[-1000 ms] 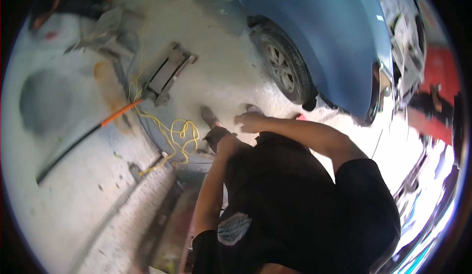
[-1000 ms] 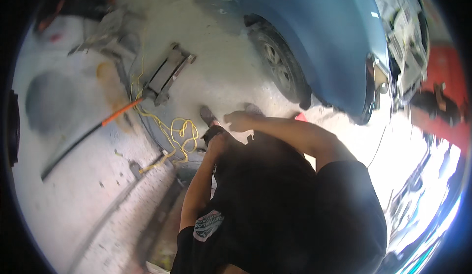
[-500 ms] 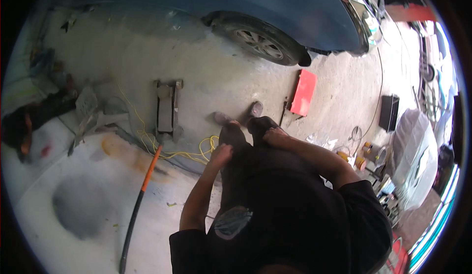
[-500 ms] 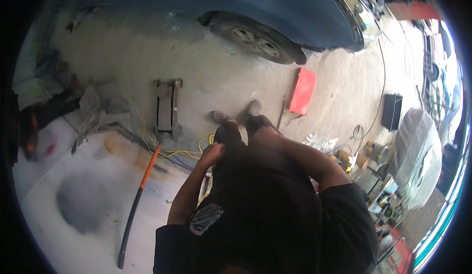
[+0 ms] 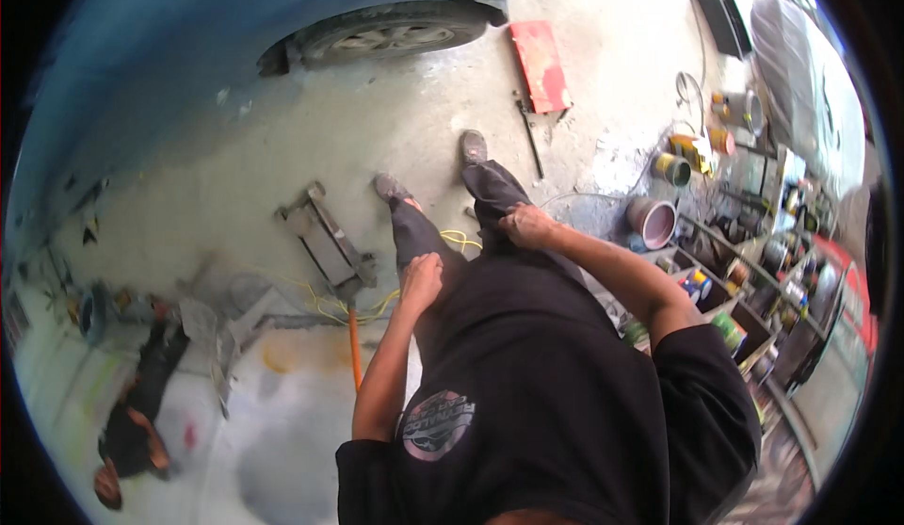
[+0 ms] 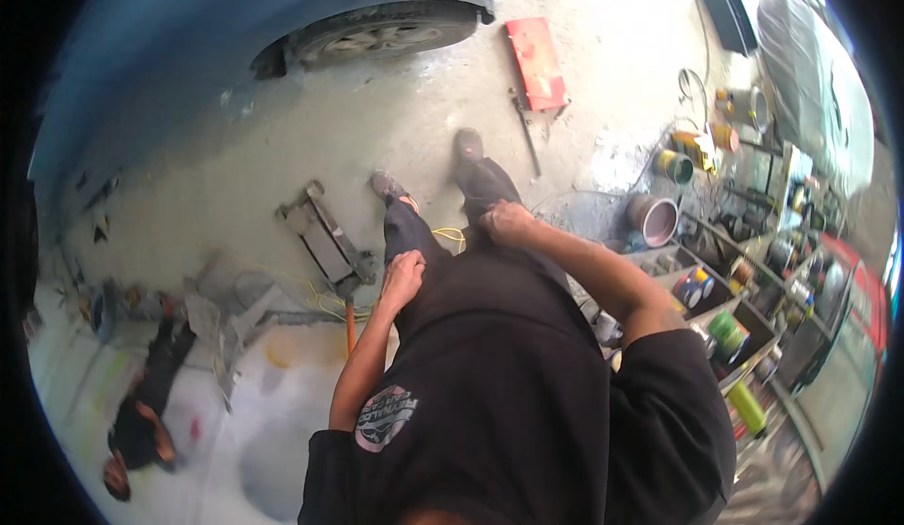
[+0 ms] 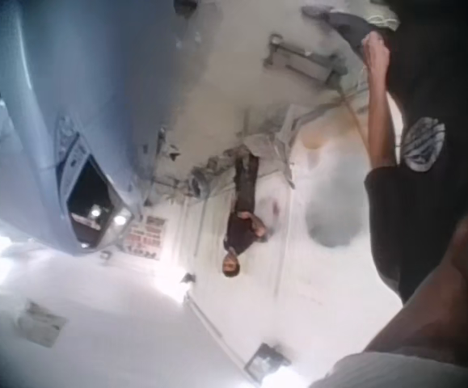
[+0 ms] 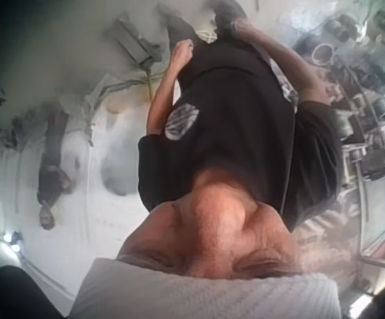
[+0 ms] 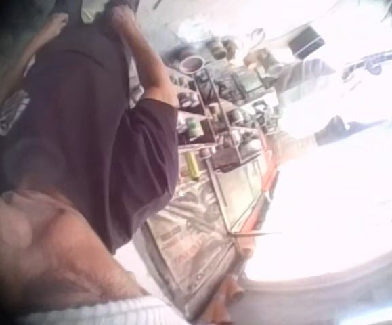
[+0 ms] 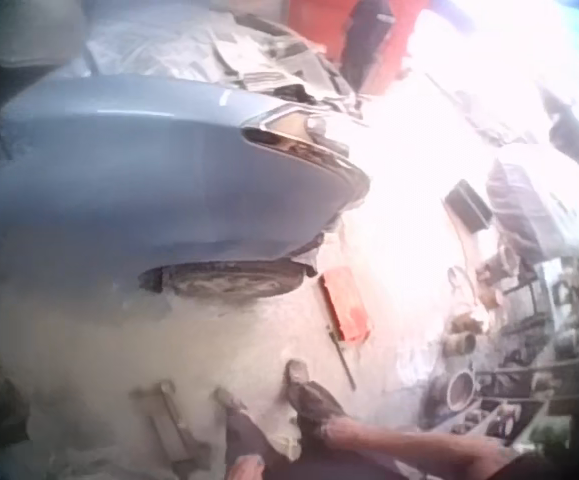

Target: The person uses a wrench to detach a trim piece from a car body, then fits and aligns a replacement trim piece onto the wheel well area before beginning to secure it by hand.

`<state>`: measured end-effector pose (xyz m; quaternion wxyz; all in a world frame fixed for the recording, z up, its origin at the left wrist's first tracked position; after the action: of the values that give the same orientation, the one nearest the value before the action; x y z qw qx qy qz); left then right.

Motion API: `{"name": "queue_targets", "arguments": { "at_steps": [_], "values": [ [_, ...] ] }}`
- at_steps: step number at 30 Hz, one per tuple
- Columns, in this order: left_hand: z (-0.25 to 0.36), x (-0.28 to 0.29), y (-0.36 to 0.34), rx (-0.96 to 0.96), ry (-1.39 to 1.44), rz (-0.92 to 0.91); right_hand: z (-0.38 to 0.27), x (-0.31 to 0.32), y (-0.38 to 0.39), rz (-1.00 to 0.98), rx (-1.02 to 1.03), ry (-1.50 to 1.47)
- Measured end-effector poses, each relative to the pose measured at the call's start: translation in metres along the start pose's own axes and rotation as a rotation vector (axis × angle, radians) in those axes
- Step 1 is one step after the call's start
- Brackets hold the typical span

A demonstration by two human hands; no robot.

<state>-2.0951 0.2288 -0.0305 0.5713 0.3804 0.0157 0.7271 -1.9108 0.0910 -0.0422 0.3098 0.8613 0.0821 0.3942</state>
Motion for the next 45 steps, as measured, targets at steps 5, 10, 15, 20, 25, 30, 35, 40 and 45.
{"name": "queue_targets", "arguments": {
  "at_steps": [5, 10, 15, 20, 25, 30, 35, 40, 45],
  "values": [
    [-0.05, 0.034, -0.001, 0.189, 0.029, -0.221, -0.031, -0.038, 0.005, 0.069, -0.142, -0.085],
    [-0.047, 0.051, 0.041, 0.32, 0.365, -0.6, -0.066, -0.041, 0.059, -0.121, -0.133, -0.705],
    [-0.087, 0.014, -0.037, 0.421, 0.199, -0.532, 0.028, -0.076, 0.023, -0.102, -0.229, -1.285],
    [-0.091, 0.018, -0.244, -0.149, -0.259, -0.035, 0.319, -0.159, -0.072, 0.806, -0.828, -1.16],
    [-0.03, 0.097, -0.411, -0.677, -0.805, 0.669, 0.507, -0.273, -0.133, 0.954, -1.098, -1.1],
    [-0.002, 0.093, -0.473, -0.908, -0.935, 1.038, 0.611, -0.33, -0.189, 1.15, -1.191, -0.672],
    [-0.005, 0.082, -0.477, -0.915, -0.904, 1.03, 0.65, -0.356, -0.229, 1.185, -1.327, -0.484],
    [-0.003, 0.09, -0.48, -0.803, -1.012, 0.988, 0.63, -0.338, -0.226, 1.348, -1.154, -0.338],
    [0.002, 0.086, -0.484, -0.773, -1.038, 0.947, 0.62, -0.306, -0.248, 1.16, -0.87, 0.033]
  ]
}}
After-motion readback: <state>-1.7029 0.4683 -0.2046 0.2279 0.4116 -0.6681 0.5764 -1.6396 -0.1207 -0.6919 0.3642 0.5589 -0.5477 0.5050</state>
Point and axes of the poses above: each hand's wrist, its own y-axis away from the middle knuckle, its own x-axis out of the back of the hand, z = x × y, the point moved 8 cm from there along -y, towards the middle knuckle, and after that the axes turned 9 degrees about z, right-handed, at the moved point
